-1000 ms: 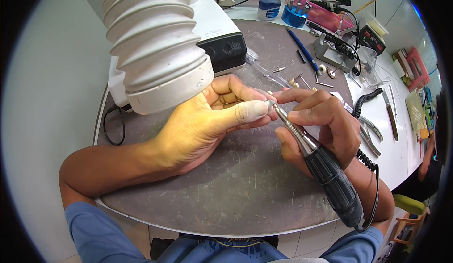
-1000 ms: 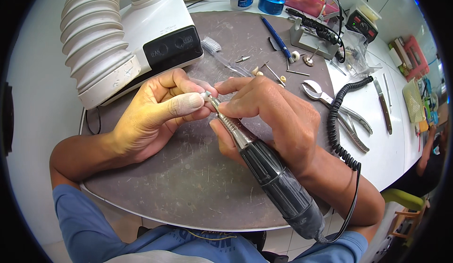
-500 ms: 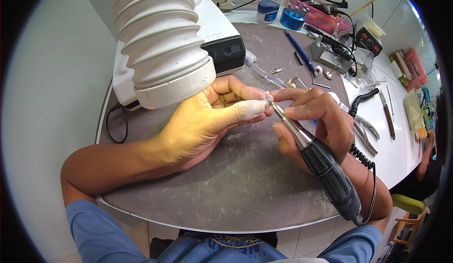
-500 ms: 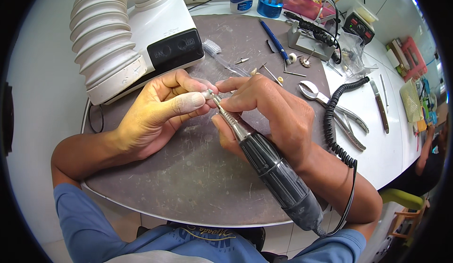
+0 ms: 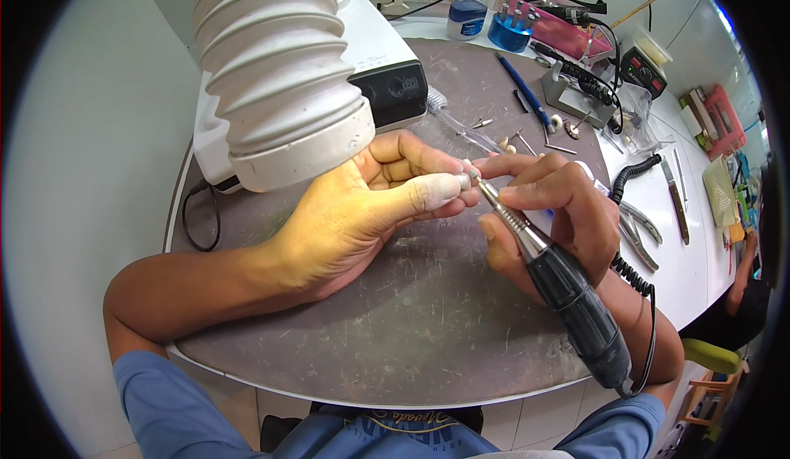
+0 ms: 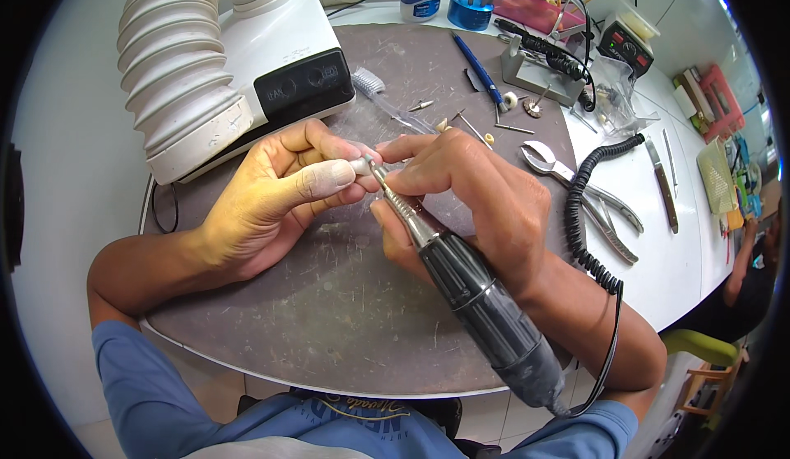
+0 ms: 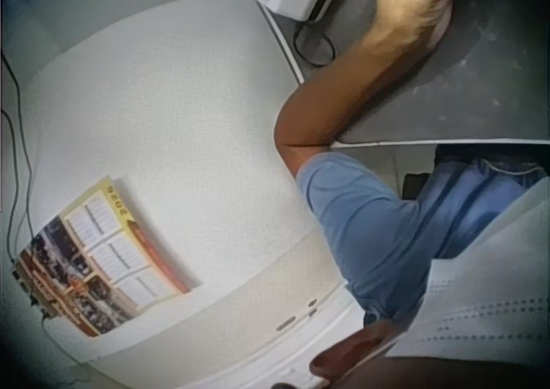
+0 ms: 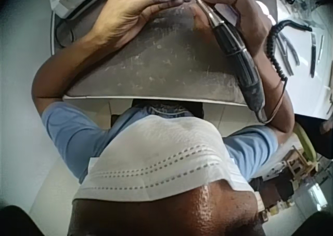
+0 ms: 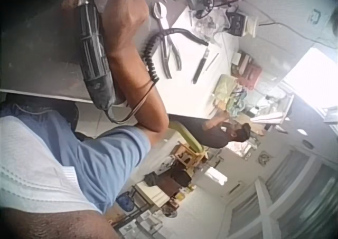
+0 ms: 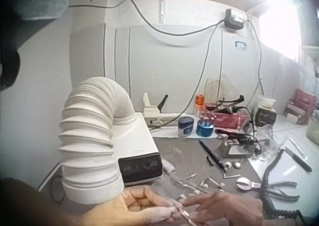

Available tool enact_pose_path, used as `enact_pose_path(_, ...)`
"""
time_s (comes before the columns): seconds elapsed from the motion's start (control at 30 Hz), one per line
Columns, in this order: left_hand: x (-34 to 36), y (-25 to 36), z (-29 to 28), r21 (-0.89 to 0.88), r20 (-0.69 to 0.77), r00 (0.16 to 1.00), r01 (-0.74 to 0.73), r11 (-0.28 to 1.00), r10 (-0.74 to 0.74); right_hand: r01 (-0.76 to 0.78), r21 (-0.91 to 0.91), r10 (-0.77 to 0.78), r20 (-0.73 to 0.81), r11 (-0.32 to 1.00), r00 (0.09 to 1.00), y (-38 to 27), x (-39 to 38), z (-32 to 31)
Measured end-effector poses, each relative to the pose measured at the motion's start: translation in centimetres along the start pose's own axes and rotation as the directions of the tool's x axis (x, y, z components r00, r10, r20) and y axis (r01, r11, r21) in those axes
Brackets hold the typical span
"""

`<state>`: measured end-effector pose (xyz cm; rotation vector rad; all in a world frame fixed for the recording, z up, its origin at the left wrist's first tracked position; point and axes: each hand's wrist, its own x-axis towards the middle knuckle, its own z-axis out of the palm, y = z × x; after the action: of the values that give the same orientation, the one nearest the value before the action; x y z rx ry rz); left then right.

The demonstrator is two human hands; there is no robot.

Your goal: The person uses a rotary tool to polish dental crowns on a workbench, picking up different crowns from a small tray and smoothing their surfaces before setting them back down.

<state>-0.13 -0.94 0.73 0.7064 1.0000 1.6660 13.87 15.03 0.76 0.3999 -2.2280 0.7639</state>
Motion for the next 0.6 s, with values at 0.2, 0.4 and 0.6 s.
enact_pose_path(0.2,-0.09,-0.37,-0.2,-0.045,0.002,1.0,-0.012,0.999,0.012,0.015,0.011,-0.015,-0.008,1.0,1.0,-0.05,-0.02,-0.22)
enact_pose_path(0.4,-0.05,-0.56,-0.32,-0.06,0.001,1.0,-0.018,0.998,0.018,0.027,-0.003,-0.027,0.0,1.0,1.0,0.02,0.07,-0.14)
enact_pose_path(0.6,-0.06,-0.35,-0.13,-0.023,0.004,1.0,-0.026,0.999,0.026,0.032,-0.001,-0.032,0.0,0.999,0.999,-0.04,0.0,-0.1)
